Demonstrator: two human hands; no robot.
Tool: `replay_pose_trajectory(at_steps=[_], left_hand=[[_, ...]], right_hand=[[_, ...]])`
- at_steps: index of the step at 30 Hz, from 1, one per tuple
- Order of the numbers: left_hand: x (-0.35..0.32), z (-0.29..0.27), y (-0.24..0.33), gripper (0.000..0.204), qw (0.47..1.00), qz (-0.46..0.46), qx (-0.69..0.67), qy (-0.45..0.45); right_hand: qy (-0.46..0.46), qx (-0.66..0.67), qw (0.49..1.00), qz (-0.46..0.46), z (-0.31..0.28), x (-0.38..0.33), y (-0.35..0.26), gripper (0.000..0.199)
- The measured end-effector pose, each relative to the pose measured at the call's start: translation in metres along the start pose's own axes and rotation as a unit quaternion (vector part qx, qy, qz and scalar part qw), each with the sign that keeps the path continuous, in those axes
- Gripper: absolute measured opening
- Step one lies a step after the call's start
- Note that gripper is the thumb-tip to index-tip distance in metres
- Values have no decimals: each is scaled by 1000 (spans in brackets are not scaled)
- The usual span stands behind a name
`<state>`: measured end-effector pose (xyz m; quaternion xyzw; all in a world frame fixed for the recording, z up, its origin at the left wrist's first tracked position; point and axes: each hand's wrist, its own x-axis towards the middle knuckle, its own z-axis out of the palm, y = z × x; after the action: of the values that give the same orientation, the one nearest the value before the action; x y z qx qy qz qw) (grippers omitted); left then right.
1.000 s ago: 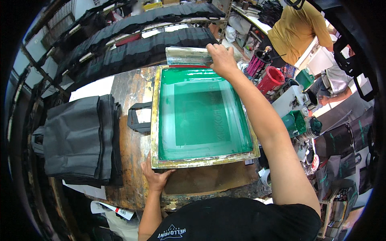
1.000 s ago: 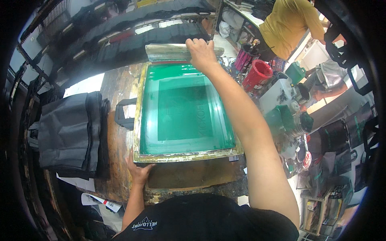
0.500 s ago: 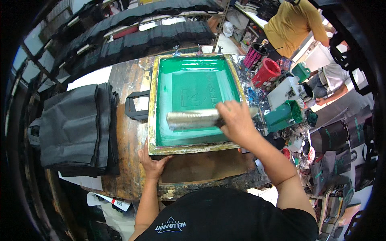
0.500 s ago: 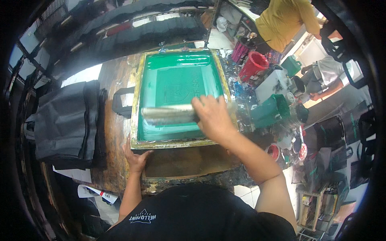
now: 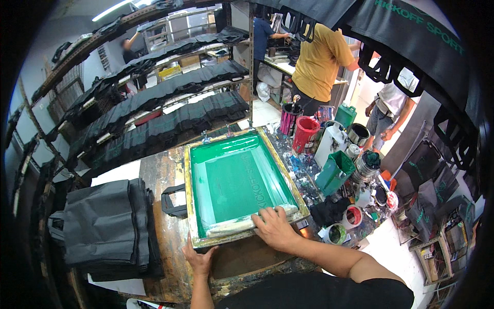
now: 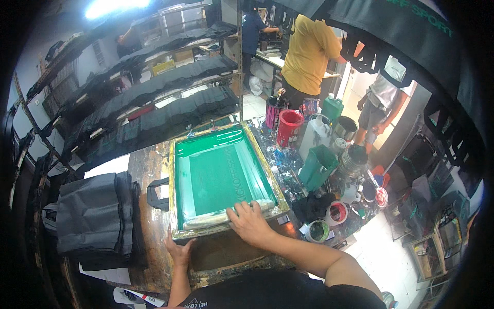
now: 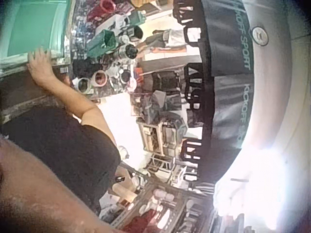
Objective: The person performs screen printing on black bags by applying green ink through a stencil using a squeegee, lifting the frame to reveal the printed design, and then setting the bags aside to stack them.
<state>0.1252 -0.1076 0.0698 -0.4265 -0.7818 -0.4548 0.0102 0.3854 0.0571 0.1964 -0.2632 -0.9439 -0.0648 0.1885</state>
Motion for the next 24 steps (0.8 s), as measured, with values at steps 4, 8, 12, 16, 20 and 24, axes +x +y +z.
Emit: replay_pose_trajectory(at_steps=[4,8,12,16,20,24], left_hand=[[1,3,-4,115,999,32,-11,11],[0,1,-1,113,1000,2,-13,-3],[-2,1,-1,111,1000,8,-6,7],[0,0,2,111,1000,14,-17,2],[0,-1,4,111,1000,-1,-10,-4],[-2,-2,2,111,1000,23,-8,7]], right_hand=[[-24,23,999,-17,-4,-11,-1,36],[-19,83,996,-13,-9,-14,3,35],[-5,166,986,13,-11,-11,6,28],[-22,205,978,28,-13,-9,10,20],[-31,207,977,32,-15,-8,12,17],[-18,245,969,41,-14,-12,10,16]])
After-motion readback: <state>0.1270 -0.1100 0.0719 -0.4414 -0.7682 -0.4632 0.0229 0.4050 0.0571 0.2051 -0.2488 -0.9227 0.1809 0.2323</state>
